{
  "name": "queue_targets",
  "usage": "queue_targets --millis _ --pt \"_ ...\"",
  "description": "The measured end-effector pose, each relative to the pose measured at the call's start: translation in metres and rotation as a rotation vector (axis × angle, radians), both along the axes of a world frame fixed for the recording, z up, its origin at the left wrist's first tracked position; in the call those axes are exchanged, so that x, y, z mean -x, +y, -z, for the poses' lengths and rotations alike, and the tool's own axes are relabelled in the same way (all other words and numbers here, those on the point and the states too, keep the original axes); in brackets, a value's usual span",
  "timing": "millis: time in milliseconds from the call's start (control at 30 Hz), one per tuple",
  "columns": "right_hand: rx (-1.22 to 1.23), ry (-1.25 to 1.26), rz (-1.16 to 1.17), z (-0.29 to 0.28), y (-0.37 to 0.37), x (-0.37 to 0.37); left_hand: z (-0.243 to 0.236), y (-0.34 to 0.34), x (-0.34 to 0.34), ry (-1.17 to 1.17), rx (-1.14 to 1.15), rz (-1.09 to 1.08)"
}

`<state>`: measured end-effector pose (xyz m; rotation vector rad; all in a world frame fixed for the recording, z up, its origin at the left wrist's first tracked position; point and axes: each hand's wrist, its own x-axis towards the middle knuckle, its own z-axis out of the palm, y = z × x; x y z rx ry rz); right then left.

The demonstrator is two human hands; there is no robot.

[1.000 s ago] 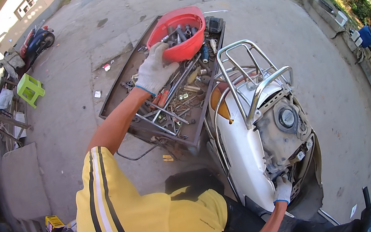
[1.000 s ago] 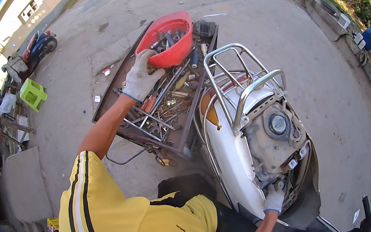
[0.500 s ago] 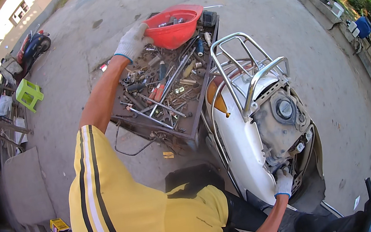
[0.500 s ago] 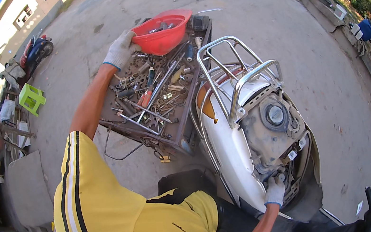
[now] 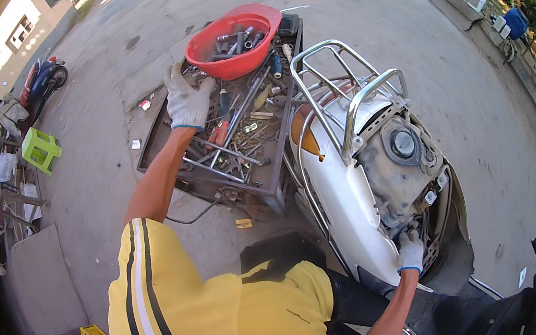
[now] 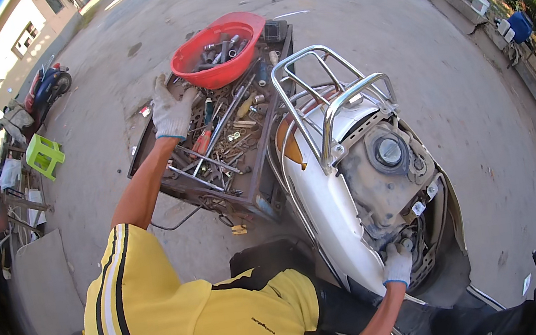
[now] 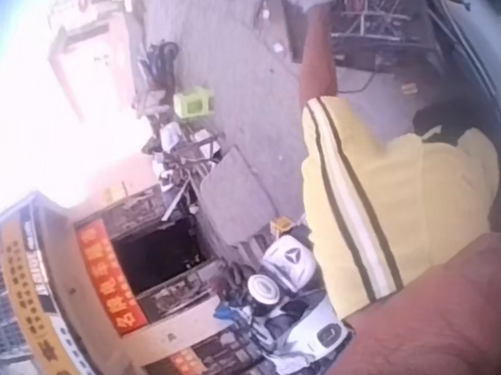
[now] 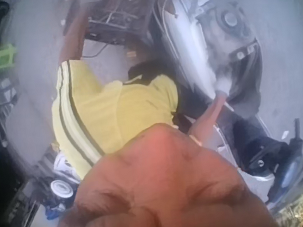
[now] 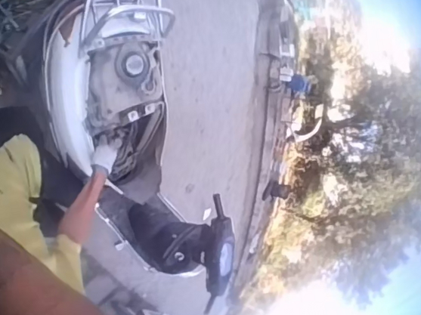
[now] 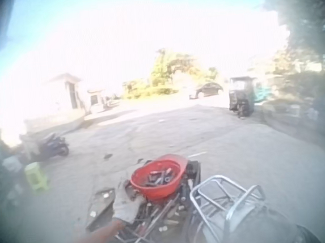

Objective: The person works on the engine compartment of a scooter, using a wrench to tighten bolts and adjusting internal components. They repeatedly reach for tools from a nearby cart and manipulate parts within the exposed engine area.

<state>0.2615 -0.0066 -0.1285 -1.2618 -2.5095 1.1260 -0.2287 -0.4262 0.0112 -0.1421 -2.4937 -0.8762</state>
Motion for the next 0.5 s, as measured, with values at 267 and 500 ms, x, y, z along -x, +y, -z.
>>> queue_targets --millis 267,500 --pt "0.06 0.024 0.034 0.009 0.002 0.001 -0.012 0.021 -0.063 -0.457 0.396 0.249" --pt "-0.072 0.085 -0.026 0.023 0.005 -0.009 -0.001 0.005 -0.026 -0.406 0.441 0.172"
